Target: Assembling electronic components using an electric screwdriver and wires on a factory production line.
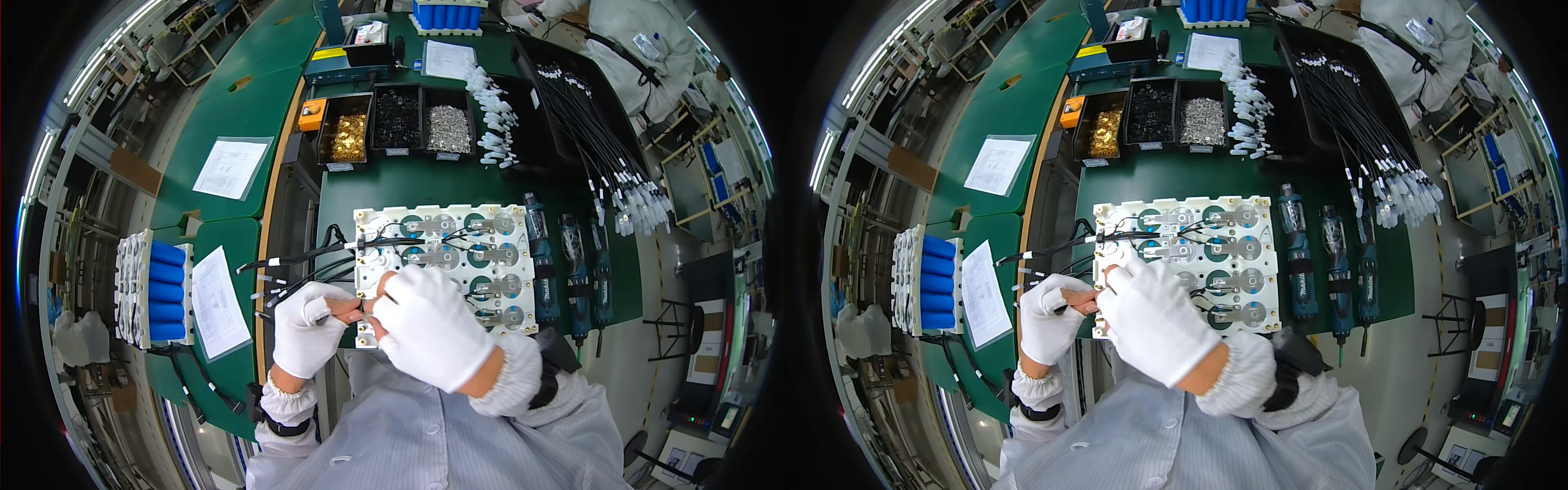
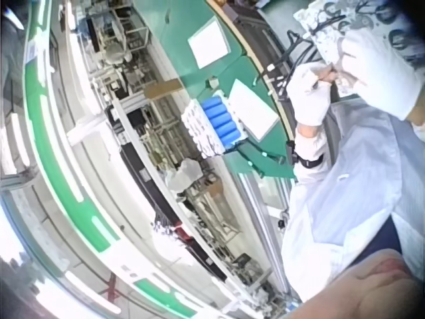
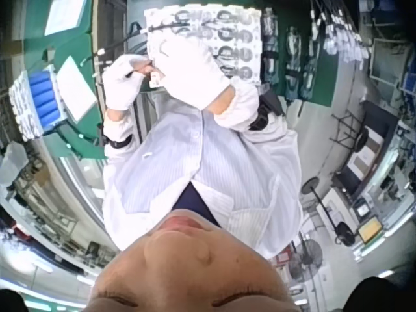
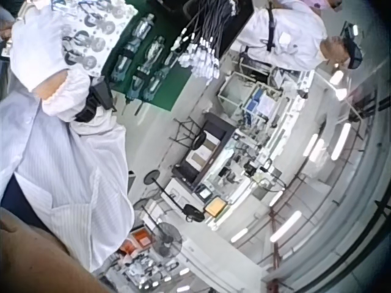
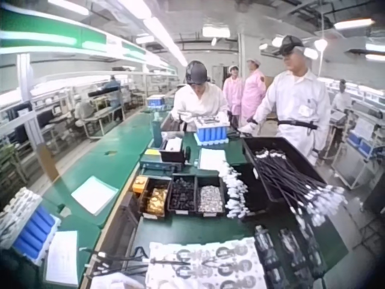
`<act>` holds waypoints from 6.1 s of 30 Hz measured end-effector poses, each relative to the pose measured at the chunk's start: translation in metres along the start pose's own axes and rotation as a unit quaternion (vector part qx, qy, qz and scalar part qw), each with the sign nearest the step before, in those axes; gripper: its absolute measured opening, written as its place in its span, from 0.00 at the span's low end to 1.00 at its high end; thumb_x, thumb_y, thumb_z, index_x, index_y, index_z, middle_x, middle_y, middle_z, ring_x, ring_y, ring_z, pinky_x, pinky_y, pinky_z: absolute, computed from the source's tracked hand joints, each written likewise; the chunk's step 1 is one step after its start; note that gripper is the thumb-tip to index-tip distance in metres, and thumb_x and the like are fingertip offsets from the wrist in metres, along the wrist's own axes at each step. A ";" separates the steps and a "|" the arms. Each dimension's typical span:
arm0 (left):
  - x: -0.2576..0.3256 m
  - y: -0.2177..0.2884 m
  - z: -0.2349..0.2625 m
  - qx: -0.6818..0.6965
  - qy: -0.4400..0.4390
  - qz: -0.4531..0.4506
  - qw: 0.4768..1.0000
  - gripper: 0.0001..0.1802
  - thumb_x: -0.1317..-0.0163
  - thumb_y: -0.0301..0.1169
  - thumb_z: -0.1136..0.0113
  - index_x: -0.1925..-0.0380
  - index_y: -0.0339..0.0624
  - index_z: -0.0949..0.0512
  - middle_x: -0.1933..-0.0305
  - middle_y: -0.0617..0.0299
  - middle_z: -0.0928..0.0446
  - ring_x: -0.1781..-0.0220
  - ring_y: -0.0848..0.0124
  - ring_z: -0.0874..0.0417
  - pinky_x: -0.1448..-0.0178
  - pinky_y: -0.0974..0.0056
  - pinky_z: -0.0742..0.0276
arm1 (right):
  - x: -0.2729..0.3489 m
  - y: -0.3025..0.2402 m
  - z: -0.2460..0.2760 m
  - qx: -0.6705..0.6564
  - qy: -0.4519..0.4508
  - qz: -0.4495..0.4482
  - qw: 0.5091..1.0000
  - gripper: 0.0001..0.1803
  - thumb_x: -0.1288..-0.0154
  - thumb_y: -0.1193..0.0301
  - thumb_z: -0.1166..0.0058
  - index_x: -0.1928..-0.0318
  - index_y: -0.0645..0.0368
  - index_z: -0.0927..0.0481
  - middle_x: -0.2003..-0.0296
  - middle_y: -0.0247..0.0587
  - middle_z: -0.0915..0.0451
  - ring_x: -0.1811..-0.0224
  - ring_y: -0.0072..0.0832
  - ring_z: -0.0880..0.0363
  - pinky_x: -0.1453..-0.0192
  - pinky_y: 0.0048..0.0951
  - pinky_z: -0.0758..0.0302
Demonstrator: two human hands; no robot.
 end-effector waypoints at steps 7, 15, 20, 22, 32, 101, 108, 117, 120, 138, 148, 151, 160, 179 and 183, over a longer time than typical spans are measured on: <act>0.000 -0.003 0.008 -0.007 -0.028 -0.026 0.999 0.15 0.57 0.22 0.20 0.67 0.44 0.11 0.64 0.61 0.14 0.65 0.67 0.15 0.61 0.67 0.20 | 0.074 0.091 0.124 0.003 0.202 -0.205 0.958 0.05 0.44 0.77 0.34 0.65 0.60 0.16 0.68 0.44 0.19 0.67 0.39 0.18 0.61 0.34 0.23; -0.005 -0.002 0.004 0.004 -0.055 0.012 0.998 0.12 0.53 0.22 0.21 0.67 0.42 0.12 0.64 0.60 0.15 0.64 0.69 0.15 0.61 0.68 0.20 | 0.214 0.184 0.090 0.229 0.061 -0.527 0.816 0.11 0.37 0.64 0.34 0.62 0.59 0.15 0.67 0.44 0.20 0.64 0.40 0.18 0.58 0.38 0.21; -0.015 0.009 0.008 -0.014 -0.108 0.057 0.992 0.09 0.51 0.23 0.21 0.69 0.40 0.12 0.64 0.59 0.15 0.64 0.68 0.14 0.61 0.68 0.20 | 0.217 0.200 0.056 0.302 -0.001 -0.508 0.806 0.26 0.36 0.63 0.36 0.41 0.63 0.25 0.51 0.53 0.23 0.48 0.51 0.21 0.45 0.46 0.21; -0.017 0.008 0.008 -0.005 -0.123 0.059 0.991 0.09 0.51 0.23 0.21 0.69 0.38 0.12 0.65 0.58 0.15 0.66 0.68 0.14 0.61 0.68 0.19 | 0.219 0.214 0.055 0.281 0.029 -0.485 0.828 0.32 0.35 0.64 0.36 0.36 0.66 0.31 0.50 0.58 0.23 0.47 0.54 0.21 0.44 0.47 0.22; -0.015 0.008 0.009 -0.010 -0.136 0.189 0.972 0.09 0.51 0.19 0.23 0.68 0.35 0.13 0.67 0.56 0.14 0.67 0.70 0.14 0.62 0.68 0.20 | 0.268 0.254 0.062 0.054 -0.087 -0.536 0.838 0.30 0.58 0.64 0.27 0.54 0.65 0.21 0.60 0.52 0.16 0.58 0.46 0.16 0.52 0.38 0.20; -0.021 0.006 0.017 0.036 -0.190 -0.020 0.981 0.10 0.41 0.20 0.32 0.59 0.38 0.12 0.66 0.48 0.14 0.67 0.56 0.13 0.59 0.62 0.18 | -0.064 -0.014 0.050 -0.431 0.126 0.151 0.881 0.22 0.29 0.70 0.42 0.42 0.61 0.36 0.71 0.44 0.21 0.73 0.29 0.21 0.63 0.34 0.17; -0.020 0.004 0.015 0.055 -0.192 -0.002 0.980 0.09 0.41 0.21 0.32 0.60 0.38 0.12 0.66 0.48 0.14 0.67 0.56 0.13 0.59 0.61 0.18 | -0.065 -0.013 0.049 -0.469 0.114 0.132 0.866 0.22 0.28 0.70 0.43 0.40 0.62 0.36 0.71 0.44 0.21 0.73 0.29 0.21 0.63 0.33 0.17; -0.019 0.007 0.016 0.033 -0.173 -0.043 0.983 0.11 0.48 0.12 0.39 0.67 0.34 0.15 0.70 0.50 0.15 0.67 0.57 0.12 0.58 0.62 0.17 | -0.080 -0.022 0.043 -0.496 0.114 0.074 0.858 0.24 0.31 0.70 0.39 0.41 0.65 0.33 0.72 0.40 0.24 0.74 0.24 0.24 0.67 0.27 0.23; -0.020 0.009 0.019 0.033 -0.167 -0.043 0.984 0.08 0.50 0.12 0.39 0.73 0.34 0.17 0.73 0.50 0.17 0.68 0.54 0.13 0.61 0.60 0.18 | -0.090 -0.026 0.037 -0.521 0.095 0.038 0.847 0.20 0.34 0.74 0.39 0.44 0.67 0.28 0.72 0.39 0.24 0.73 0.22 0.23 0.68 0.25 0.24; -0.017 0.006 0.013 -0.013 -0.191 -0.054 0.980 0.09 0.46 0.14 0.38 0.66 0.35 0.17 0.66 0.51 0.15 0.62 0.56 0.11 0.56 0.61 0.16 | -0.079 -0.015 0.051 -0.510 0.043 0.105 0.853 0.20 0.27 0.72 0.50 0.39 0.59 0.36 0.69 0.42 0.25 0.74 0.32 0.25 0.64 0.41 0.21; -0.013 0.002 0.010 -0.012 -0.169 -0.053 0.984 0.11 0.47 0.13 0.39 0.65 0.35 0.17 0.67 0.52 0.14 0.62 0.57 0.11 0.55 0.61 0.16 | -0.076 -0.012 0.047 -0.551 0.051 0.122 0.824 0.18 0.25 0.71 0.50 0.40 0.59 0.36 0.70 0.42 0.25 0.73 0.33 0.24 0.64 0.42 0.21; -0.013 0.002 0.011 -0.011 -0.164 -0.049 0.985 0.12 0.48 0.12 0.40 0.65 0.35 0.16 0.67 0.52 0.14 0.62 0.57 0.11 0.55 0.61 0.16 | -0.076 -0.014 0.042 -0.541 0.050 0.113 0.832 0.19 0.26 0.71 0.49 0.40 0.60 0.36 0.70 0.42 0.25 0.73 0.32 0.24 0.64 0.41 0.21; -0.012 0.002 0.013 0.019 -0.161 -0.032 0.986 0.14 0.51 0.11 0.42 0.67 0.38 0.16 0.70 0.52 0.15 0.65 0.53 0.13 0.58 0.58 0.17 | -0.094 -0.024 0.034 -0.494 0.069 0.077 0.863 0.20 0.30 0.69 0.42 0.44 0.64 0.31 0.73 0.40 0.24 0.74 0.24 0.25 0.66 0.27 0.24; -0.008 0.009 0.015 0.015 -0.175 -0.028 0.984 0.07 0.42 0.20 0.35 0.63 0.38 0.16 0.63 0.49 0.16 0.60 0.48 0.15 0.54 0.55 0.18 | -0.072 -0.032 0.032 -0.490 0.103 0.113 0.858 0.21 0.44 0.76 0.28 0.52 0.61 0.24 0.74 0.33 0.20 0.75 0.17 0.25 0.68 0.19 0.30; 0.000 0.005 0.013 0.041 -0.137 -0.027 0.989 0.08 0.43 0.20 0.36 0.63 0.39 0.18 0.62 0.49 0.16 0.59 0.49 0.14 0.52 0.54 0.18 | -0.073 -0.037 0.026 -0.564 0.026 0.122 0.816 0.25 0.48 0.71 0.26 0.52 0.61 0.25 0.74 0.36 0.20 0.76 0.18 0.24 0.70 0.20 0.29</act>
Point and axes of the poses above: each hand's wrist, its own x-axis away from the middle knuckle, its own z-axis out of the back of the hand, y = z × x, the point moved 6 cm from there along -x, towards the middle knuckle
